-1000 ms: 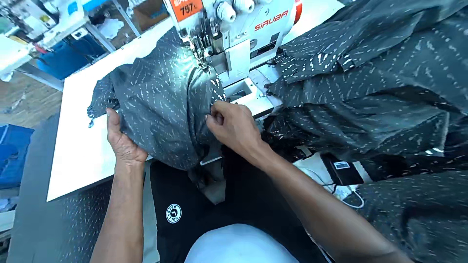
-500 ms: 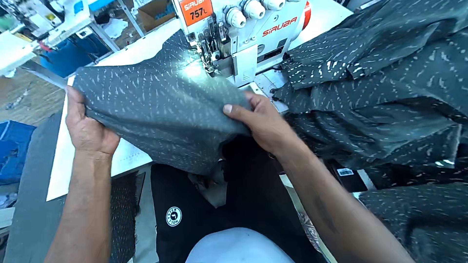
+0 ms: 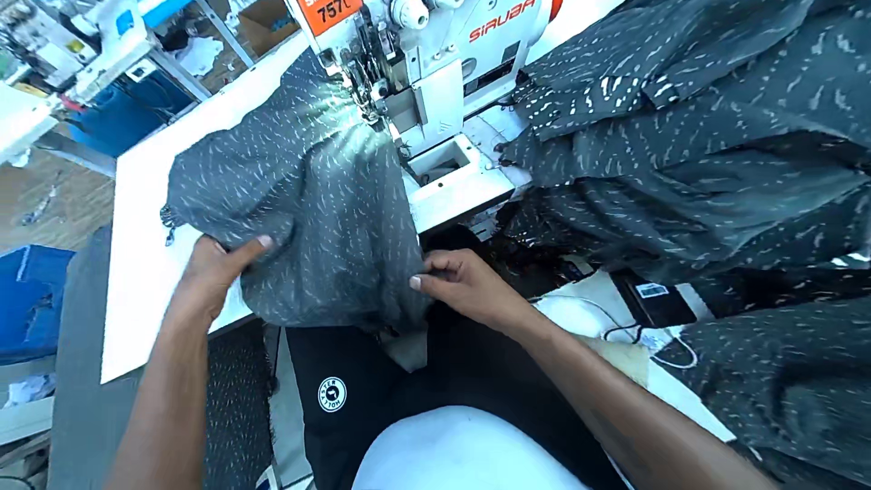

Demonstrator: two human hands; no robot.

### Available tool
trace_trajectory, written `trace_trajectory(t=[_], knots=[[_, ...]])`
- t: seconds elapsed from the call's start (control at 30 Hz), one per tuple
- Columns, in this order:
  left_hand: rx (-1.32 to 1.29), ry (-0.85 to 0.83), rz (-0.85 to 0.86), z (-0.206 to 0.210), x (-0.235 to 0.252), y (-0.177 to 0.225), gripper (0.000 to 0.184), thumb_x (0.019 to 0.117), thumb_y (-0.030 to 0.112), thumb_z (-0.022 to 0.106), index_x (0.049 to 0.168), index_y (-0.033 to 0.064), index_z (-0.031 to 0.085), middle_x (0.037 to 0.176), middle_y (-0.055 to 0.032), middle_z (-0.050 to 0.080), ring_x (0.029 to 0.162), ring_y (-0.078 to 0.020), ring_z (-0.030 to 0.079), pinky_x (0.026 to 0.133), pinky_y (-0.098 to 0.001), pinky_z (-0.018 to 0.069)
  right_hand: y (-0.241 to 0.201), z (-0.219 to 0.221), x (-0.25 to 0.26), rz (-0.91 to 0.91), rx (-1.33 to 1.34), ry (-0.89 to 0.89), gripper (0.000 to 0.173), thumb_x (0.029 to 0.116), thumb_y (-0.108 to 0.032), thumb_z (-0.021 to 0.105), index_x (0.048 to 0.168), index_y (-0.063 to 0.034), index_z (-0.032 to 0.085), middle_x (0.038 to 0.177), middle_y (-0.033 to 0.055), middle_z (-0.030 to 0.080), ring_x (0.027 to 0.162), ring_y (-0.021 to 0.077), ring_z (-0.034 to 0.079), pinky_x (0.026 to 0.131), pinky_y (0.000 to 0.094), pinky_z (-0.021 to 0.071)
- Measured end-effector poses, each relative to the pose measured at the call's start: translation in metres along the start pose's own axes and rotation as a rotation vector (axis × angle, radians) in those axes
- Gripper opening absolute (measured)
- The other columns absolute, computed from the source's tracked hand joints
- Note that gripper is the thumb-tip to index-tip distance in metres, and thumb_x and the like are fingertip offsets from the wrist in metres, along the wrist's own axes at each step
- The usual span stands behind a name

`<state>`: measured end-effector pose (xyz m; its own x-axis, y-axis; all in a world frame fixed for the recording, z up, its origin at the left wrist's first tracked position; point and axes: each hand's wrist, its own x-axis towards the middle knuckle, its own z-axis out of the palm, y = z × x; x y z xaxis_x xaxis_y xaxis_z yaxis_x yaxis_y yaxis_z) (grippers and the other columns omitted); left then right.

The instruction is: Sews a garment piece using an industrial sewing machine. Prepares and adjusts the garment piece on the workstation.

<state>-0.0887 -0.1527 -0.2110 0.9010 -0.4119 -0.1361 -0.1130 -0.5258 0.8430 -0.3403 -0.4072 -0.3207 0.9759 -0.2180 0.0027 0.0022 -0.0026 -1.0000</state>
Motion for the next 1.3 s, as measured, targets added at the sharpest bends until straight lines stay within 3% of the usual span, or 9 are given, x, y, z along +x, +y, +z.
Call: trace_trajectory(t=[0.07,0.2,0.37,0.43,0.57,0.7,0.87,1.13,1.3], knots=[[0.031,0.034,0.018,0.011,-0.012,-0.009,0.035,0.0887,0.007,0.078,0.121,0.0033,0.064,0.106,-0.0045,0.074,0.094,-0.0117,0.072,0.086,-0.0356,0.0619,0.022,0.000,-0.014,0.094,0.008,0.028,0.015,0.0958,-0.021,0.072,0.092,-0.0071,0.074,0.087,0.0038,0.073,0.075,0.0137,0.070,0.070,0.0349,0.0611],[-0.233,0.202,-0.005,0.002,-0.007,-0.010,0.020,0.1030,0.015,0.060,0.123,0.0125,0.059,0.106,0.0034,0.071,0.092,-0.0100,0.071,0.082,-0.0336,0.0619,0.053,-0.002,-0.014,0.163,-0.047,0.064,0.016,0.0953,-0.022,0.072,0.095,-0.0061,0.075,0.084,0.0052,0.074,0.075,0.0140,0.071,0.073,0.0400,0.0615],[-0.387,0.193,0.014,-0.008,-0.006,-0.007,0.026,0.1122,0.033,0.039,0.130,0.0212,0.054,0.117,0.0048,0.069,0.107,-0.0112,0.069,0.092,-0.0370,0.0596,0.058,-0.008,-0.018,0.011,-0.125,-0.020,0.027,0.1037,-0.023,0.058,0.089,-0.0043,0.071,0.101,0.0059,0.070,0.093,0.0114,0.066,0.083,0.0316,0.0556],[-0.446,0.170,0.016,-0.012,-0.005,-0.004,0.029,0.1130,0.033,0.035,0.134,0.0210,0.051,0.121,0.0029,0.068,0.112,-0.0130,0.067,0.097,-0.0393,0.0576,0.060,-0.009,-0.023,-0.021,-0.200,0.053,0.025,0.1019,-0.022,0.061,0.089,-0.0049,0.073,0.099,0.0054,0.069,0.090,0.0104,0.066,0.080,0.0294,0.0560],[-0.493,0.122,0.051,-0.019,0.007,0.001,0.032,0.1131,0.034,0.034,0.138,0.0206,0.049,0.128,0.0004,0.065,0.120,-0.0165,0.064,0.103,-0.0432,0.0539,0.064,-0.012,-0.025,0.037,-0.193,0.222,0.017,0.0964,-0.022,0.070,0.092,-0.0072,0.074,0.097,0.0039,0.071,0.078,0.0098,0.067,0.072,0.0290,0.0591],[-0.547,0.106,0.043,-0.020,0.014,0.004,0.033,0.1133,0.034,0.032,0.139,0.0206,0.049,0.129,-0.0004,0.065,0.123,-0.0171,0.063,0.105,-0.0441,0.0526,0.068,-0.009,-0.028,0.094,-0.091,0.242,0.014,0.0952,-0.021,0.072,0.094,-0.0071,0.074,0.096,0.0040,0.071,0.074,0.0110,0.067,0.070,0.0297,0.0602],[-0.580,0.069,0.022,-0.025,0.024,0.004,0.035,0.1138,0.035,0.028,0.140,0.0203,0.046,0.133,-0.0016,0.063,0.127,-0.0192,0.060,0.109,-0.0468,0.0494,0.072,-0.013,-0.029,0.145,0.024,0.301,0.013,0.0947,-0.016,0.073,0.095,-0.0039,0.074,0.082,0.0046,0.073,0.070,0.0122,0.069,0.069,0.0309,0.0603],[-0.605,0.007,0.074,-0.027,0.033,0.015,0.037,0.1127,0.038,0.031,0.140,0.0213,0.048,0.135,-0.0011,0.063,0.128,-0.0184,0.060,0.110,-0.0463,0.0491,0.072,-0.011,-0.029,0.229,0.150,0.347,0.012,0.0947,-0.011,0.071,0.097,0.0006,0.070,0.080,0.0092,0.072,0.070,0.0179,0.071,0.070,0.0369,0.0638],[-0.608,-0.040,0.084,-0.016,0.023,0.017,0.038,0.1130,0.037,0.030,0.142,0.0212,0.048,0.136,-0.0012,0.063,0.129,-0.0183,0.059,0.110,-0.0459,0.0493,0.072,-0.011,-0.035,0.181,0.110,0.337,0.008,0.0948,-0.010,0.069,0.094,-0.0015,0.068,0.074,0.0061,0.070,0.064,0.0139,0.069,0.064,0.0316,0.0612]])
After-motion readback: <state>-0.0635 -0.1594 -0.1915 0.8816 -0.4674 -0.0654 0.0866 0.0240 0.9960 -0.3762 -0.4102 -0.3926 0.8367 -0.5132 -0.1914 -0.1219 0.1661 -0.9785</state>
